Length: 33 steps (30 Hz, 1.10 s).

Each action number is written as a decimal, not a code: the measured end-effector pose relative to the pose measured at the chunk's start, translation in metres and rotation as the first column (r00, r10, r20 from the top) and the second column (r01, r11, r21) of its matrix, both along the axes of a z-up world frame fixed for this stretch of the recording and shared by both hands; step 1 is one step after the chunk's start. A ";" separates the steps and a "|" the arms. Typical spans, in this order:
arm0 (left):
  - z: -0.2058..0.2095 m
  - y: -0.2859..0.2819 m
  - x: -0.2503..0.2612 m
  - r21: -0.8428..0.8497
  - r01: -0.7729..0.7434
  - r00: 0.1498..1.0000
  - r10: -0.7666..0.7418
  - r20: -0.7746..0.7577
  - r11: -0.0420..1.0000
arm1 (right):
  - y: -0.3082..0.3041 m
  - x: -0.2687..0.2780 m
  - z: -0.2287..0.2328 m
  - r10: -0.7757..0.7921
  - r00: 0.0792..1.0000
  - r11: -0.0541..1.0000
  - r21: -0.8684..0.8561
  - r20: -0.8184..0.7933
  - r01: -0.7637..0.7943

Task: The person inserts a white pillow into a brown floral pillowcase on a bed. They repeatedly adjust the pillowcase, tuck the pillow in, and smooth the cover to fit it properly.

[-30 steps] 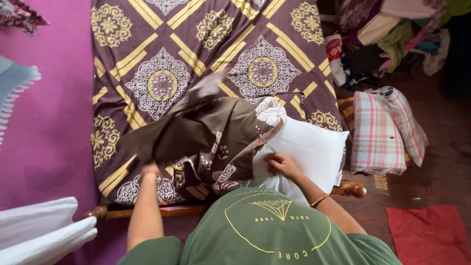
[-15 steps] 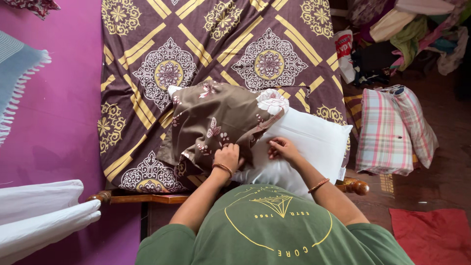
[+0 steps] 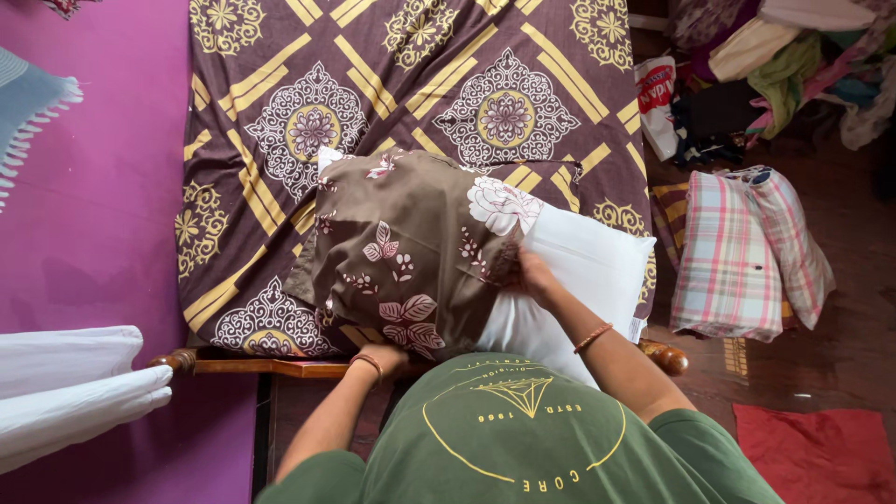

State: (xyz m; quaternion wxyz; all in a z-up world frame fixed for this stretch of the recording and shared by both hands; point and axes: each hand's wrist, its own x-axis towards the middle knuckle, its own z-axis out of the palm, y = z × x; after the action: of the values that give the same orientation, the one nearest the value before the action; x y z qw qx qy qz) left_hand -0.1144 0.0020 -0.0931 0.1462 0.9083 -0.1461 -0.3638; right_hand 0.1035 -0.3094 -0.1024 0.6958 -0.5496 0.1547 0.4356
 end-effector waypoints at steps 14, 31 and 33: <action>0.008 -0.018 0.038 0.030 -0.495 0.749 0.445 -0.491 0.868 | -0.070 0.022 0.010 0.199 0.970 0.972 -0.154 0.140 -0.177; -0.034 -0.027 0.037 0.127 -0.233 0.899 0.164 0.407 0.964 | -0.018 -0.008 0.093 0.329 0.140 0.911 -0.353 0.934 0.214; -0.016 -0.023 0.036 0.049 -0.189 0.867 0.143 0.477 0.981 | 0.011 -0.016 0.109 0.495 -0.011 0.861 -0.488 0.869 0.139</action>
State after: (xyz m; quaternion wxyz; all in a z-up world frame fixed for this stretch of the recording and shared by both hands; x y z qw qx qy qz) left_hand -0.0786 -0.0215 -0.1095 0.0941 0.9844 -0.0813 -0.1246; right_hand 0.0872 -0.2979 0.0061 0.3883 -0.8485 -0.3578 -0.0360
